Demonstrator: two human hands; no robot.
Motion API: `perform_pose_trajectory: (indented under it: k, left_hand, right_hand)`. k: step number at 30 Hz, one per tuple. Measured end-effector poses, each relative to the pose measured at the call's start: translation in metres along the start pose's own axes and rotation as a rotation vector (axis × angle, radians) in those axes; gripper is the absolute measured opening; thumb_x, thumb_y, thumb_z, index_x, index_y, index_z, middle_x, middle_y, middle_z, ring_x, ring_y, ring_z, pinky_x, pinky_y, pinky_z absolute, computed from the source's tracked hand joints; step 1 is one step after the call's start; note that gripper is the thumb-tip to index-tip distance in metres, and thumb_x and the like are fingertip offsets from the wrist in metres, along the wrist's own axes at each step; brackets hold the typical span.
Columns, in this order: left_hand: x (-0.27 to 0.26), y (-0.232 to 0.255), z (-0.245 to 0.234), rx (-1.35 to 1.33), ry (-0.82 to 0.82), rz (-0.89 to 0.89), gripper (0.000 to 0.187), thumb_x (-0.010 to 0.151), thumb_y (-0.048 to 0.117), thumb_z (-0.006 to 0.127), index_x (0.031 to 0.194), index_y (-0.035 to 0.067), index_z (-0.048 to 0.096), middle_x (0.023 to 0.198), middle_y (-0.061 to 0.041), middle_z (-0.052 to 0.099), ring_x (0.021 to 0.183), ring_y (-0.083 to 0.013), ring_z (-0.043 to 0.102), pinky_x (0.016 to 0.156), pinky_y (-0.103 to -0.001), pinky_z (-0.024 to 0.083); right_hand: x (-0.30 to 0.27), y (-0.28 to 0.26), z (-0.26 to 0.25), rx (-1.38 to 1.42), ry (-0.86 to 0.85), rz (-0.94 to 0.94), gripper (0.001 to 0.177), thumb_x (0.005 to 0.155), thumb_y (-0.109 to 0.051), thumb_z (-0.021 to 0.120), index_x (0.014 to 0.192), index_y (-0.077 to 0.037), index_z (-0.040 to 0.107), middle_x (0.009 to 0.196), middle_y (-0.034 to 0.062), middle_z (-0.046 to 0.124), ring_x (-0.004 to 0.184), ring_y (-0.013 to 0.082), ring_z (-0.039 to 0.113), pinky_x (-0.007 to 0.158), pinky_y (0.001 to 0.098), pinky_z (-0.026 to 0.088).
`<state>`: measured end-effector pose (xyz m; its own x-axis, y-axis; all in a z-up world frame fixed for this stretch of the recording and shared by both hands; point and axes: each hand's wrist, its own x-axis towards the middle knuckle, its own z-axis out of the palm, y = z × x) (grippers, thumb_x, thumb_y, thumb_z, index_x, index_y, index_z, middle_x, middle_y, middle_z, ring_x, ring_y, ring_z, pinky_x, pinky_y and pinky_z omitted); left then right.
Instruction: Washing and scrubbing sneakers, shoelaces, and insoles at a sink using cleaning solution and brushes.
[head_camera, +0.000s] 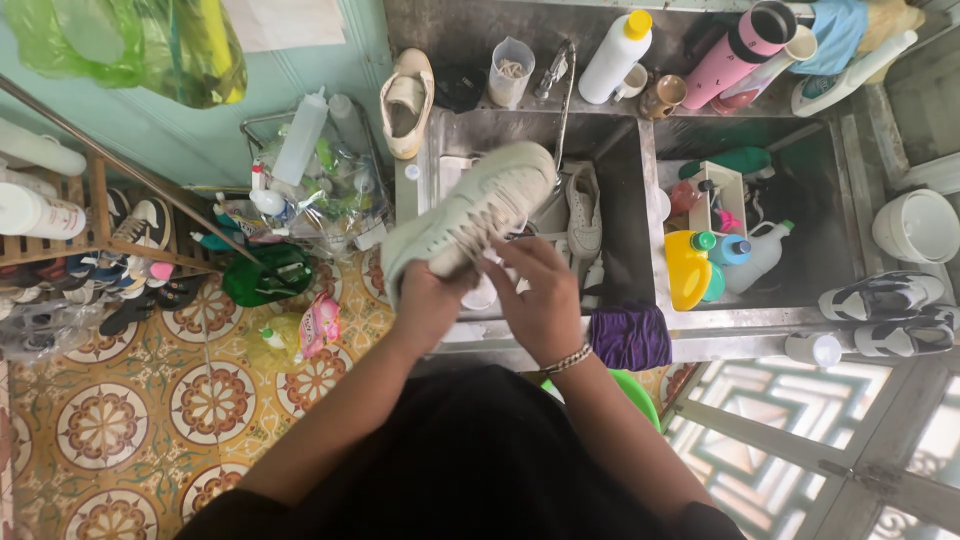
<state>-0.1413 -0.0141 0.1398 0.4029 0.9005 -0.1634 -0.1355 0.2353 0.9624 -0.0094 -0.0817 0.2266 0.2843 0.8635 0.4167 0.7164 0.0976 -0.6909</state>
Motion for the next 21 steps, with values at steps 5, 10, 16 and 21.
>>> perform_pose_trajectory:
  k: [5,10,16,21]
  left_hand:
    - [-0.009,-0.002,0.019,-0.135,-0.109,0.232,0.025,0.097,-0.006,0.061,0.12,0.0,0.068,0.112,-0.006,0.072,0.101,-0.0116,0.066,0.087,-0.029,0.055]
    - [0.001,-0.008,0.017,0.629,-0.11,0.393,0.025,0.091,0.004,0.068,0.114,0.005,0.076,0.103,-0.017,0.076,0.095,-0.0313,0.071,0.082,-0.037,0.055]
    - [0.011,0.022,0.036,0.314,-0.246,0.227,0.021,0.089,0.013,0.074,0.108,0.005,0.074,0.101,-0.014,0.078,0.094,-0.0236,0.076,0.083,-0.036,0.057]
    - [0.01,0.028,0.038,0.3,-0.297,0.179,0.021,0.088,0.013,0.074,0.107,0.004,0.073,0.099,-0.012,0.077,0.091,-0.0234,0.073,0.082,-0.035,0.055]
  right_hand:
    - [-0.012,0.0,0.011,-0.084,0.09,-0.009,0.013,0.089,-0.008,0.08,0.101,-0.003,0.077,0.093,0.0106,0.07,0.077,0.025,0.07,0.067,0.0338,0.055]
    - [-0.018,0.018,0.003,-0.081,0.022,0.023,0.01,0.092,-0.004,0.074,0.091,0.001,0.065,0.094,0.014,0.068,0.077,0.0279,0.068,0.069,0.0375,0.054]
    - [-0.02,0.069,-0.021,0.469,-0.201,0.362,0.008,0.098,-0.004,0.064,0.091,0.001,0.065,0.096,0.0059,0.052,0.086,0.0143,0.052,0.076,0.0297,0.042]
    - [-0.015,0.062,-0.033,0.288,-0.246,0.329,0.013,0.094,-0.008,0.069,0.086,0.002,0.065,0.088,0.004,0.055,0.078,0.0118,0.051,0.071,0.0275,0.042]
